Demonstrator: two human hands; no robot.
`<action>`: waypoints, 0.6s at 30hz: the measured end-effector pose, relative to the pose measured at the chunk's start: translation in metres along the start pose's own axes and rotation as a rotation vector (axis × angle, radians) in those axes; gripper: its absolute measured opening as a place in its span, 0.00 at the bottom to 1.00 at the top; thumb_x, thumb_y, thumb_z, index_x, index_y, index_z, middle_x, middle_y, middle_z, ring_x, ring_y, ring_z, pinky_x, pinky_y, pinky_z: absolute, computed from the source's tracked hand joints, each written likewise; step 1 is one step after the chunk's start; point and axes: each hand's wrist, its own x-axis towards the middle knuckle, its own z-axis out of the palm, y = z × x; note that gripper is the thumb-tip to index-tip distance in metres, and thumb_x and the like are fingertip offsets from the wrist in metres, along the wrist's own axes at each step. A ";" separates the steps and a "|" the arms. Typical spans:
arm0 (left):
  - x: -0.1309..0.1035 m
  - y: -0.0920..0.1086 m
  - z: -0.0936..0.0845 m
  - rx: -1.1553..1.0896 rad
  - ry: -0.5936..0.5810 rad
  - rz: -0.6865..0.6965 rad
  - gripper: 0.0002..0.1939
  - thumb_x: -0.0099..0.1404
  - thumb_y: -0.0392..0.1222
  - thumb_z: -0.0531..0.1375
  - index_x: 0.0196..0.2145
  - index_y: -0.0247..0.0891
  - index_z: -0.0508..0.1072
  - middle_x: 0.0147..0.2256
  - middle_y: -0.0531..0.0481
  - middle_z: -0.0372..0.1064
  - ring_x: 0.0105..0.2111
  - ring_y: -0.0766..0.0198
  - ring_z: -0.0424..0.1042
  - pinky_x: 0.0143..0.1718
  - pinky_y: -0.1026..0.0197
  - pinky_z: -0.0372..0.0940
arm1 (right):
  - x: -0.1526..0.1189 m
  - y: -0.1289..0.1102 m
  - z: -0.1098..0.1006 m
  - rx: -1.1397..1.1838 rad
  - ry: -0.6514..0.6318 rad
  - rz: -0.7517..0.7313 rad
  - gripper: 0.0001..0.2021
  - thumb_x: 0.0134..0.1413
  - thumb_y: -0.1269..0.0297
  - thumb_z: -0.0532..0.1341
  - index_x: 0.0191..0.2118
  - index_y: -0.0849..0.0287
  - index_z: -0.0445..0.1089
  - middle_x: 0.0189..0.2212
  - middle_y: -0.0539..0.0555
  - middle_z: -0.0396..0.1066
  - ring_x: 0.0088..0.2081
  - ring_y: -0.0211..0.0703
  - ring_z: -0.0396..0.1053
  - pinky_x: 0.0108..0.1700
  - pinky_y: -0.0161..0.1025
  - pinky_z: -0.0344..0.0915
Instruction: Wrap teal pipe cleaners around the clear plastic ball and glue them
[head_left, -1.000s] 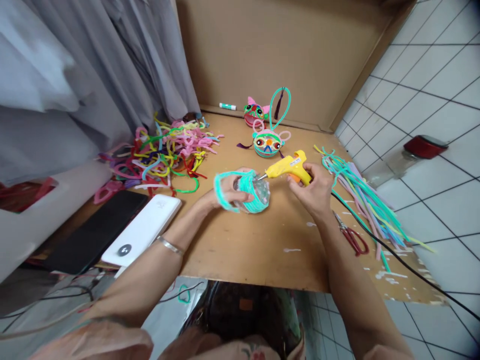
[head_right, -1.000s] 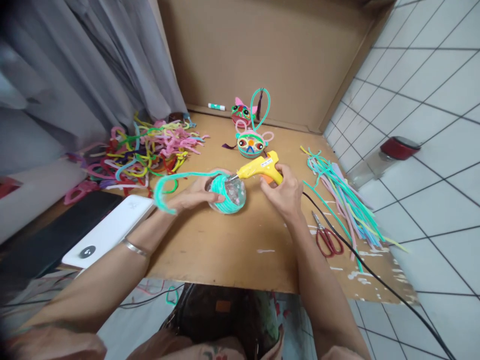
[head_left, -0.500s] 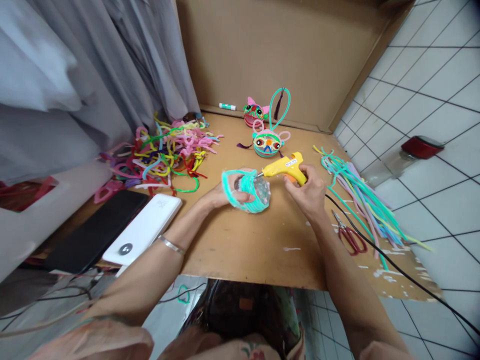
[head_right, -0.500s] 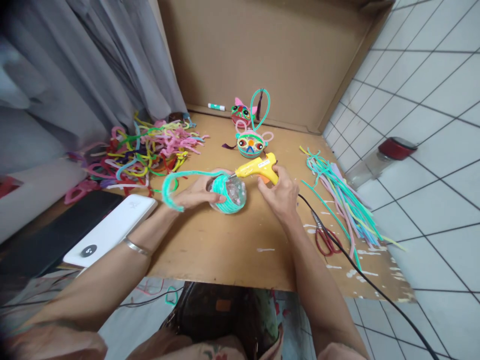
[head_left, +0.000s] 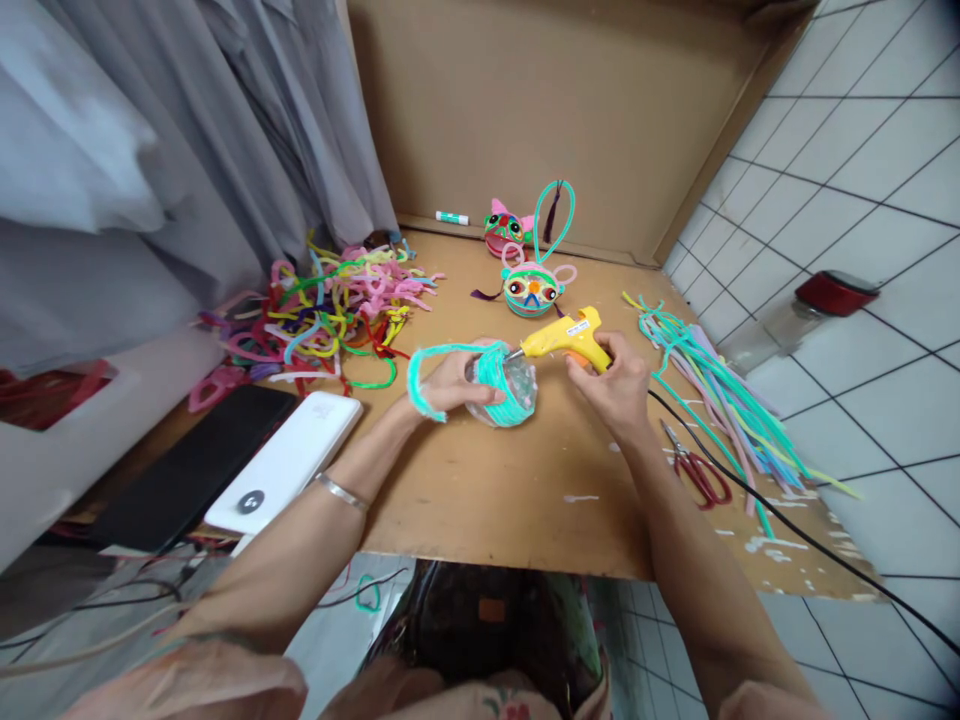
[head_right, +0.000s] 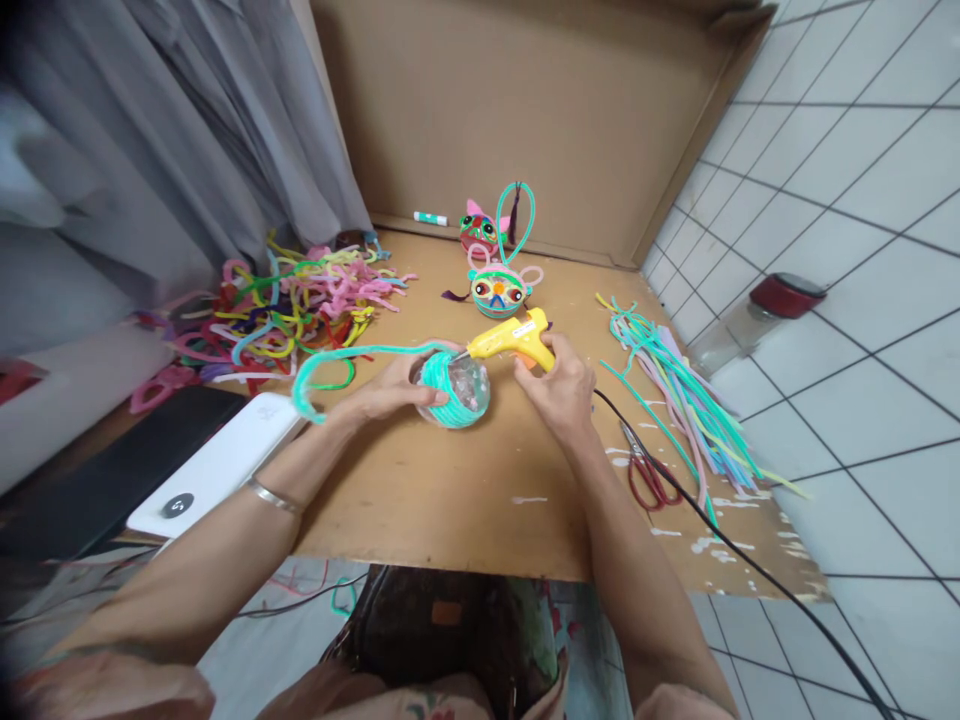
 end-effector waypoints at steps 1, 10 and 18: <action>0.000 0.000 0.000 0.004 -0.002 -0.005 0.36 0.43 0.47 0.70 0.50 0.34 0.70 0.43 0.48 0.70 0.42 0.56 0.70 0.46 0.56 0.67 | 0.000 0.000 0.000 -0.006 0.002 -0.003 0.16 0.45 0.51 0.62 0.37 0.56 0.71 0.30 0.53 0.75 0.29 0.46 0.70 0.34 0.41 0.66; 0.001 0.001 0.000 -0.006 -0.013 0.004 0.33 0.44 0.47 0.70 0.48 0.36 0.71 0.44 0.48 0.70 0.44 0.55 0.70 0.47 0.55 0.68 | 0.000 -0.001 -0.002 0.060 -0.034 -0.014 0.15 0.43 0.52 0.62 0.36 0.56 0.71 0.31 0.53 0.75 0.30 0.45 0.70 0.34 0.41 0.66; 0.000 0.005 0.003 0.020 -0.005 -0.018 0.30 0.43 0.48 0.69 0.43 0.34 0.71 0.41 0.48 0.69 0.42 0.56 0.68 0.45 0.56 0.66 | 0.000 -0.001 -0.003 0.066 -0.018 0.021 0.17 0.44 0.50 0.62 0.36 0.57 0.70 0.30 0.54 0.75 0.29 0.45 0.70 0.33 0.41 0.66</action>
